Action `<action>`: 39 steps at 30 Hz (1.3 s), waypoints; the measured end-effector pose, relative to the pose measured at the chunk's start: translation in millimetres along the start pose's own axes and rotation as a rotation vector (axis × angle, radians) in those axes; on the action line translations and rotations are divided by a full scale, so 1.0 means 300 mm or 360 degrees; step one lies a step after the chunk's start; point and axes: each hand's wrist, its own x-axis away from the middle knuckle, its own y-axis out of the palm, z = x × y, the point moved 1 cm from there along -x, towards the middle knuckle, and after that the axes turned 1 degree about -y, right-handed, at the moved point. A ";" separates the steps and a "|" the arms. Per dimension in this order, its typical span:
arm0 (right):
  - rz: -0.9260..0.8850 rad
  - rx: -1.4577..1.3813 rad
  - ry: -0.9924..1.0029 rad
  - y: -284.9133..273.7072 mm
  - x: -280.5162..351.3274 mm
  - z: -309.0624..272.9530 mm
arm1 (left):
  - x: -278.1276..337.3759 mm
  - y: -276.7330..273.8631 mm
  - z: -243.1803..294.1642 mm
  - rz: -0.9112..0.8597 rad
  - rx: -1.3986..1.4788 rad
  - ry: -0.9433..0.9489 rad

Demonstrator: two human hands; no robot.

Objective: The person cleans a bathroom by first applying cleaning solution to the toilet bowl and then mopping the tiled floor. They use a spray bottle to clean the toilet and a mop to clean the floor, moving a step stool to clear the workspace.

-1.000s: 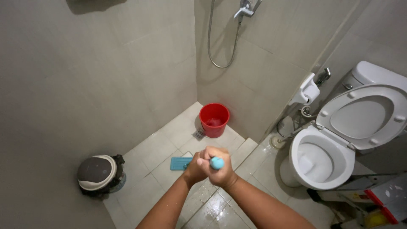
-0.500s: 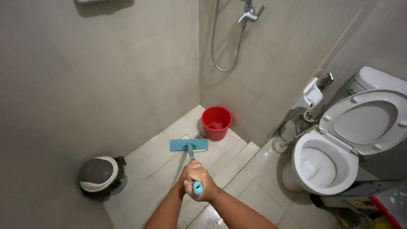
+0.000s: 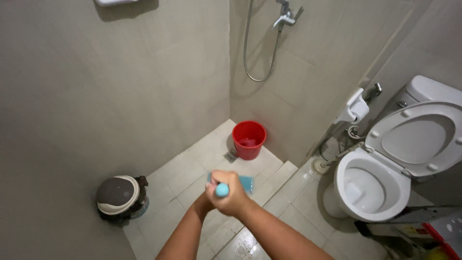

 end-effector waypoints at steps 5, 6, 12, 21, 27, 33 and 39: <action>0.0062 -0.0005 -0.0029 0.006 -0.032 0.030 | -0.015 -0.013 -0.060 0.0101 0.0333 -0.0224; 0.0040 -0.0034 -0.0113 0.011 -0.028 0.042 | -0.011 -0.016 -0.095 0.0140 0.0427 -0.0235; -0.0029 0.0483 -0.0605 0.042 0.117 0.153 | -0.082 -0.073 -0.367 0.0527 -0.1200 0.0803; -0.0075 0.0304 -0.0333 -0.082 0.034 0.220 | -0.193 0.008 -0.339 0.0419 -0.0936 0.0794; -0.0159 0.0136 0.0268 -0.109 -0.058 0.061 | -0.208 0.052 -0.307 0.0366 -0.0784 0.0763; -0.0299 0.0397 0.0002 -0.101 -0.010 0.108 | -0.221 0.078 -0.271 0.0317 -0.0635 0.0741; -0.0448 0.0472 -0.0124 -0.173 0.032 0.214 | -0.331 0.117 -0.281 0.0266 -0.0488 0.0734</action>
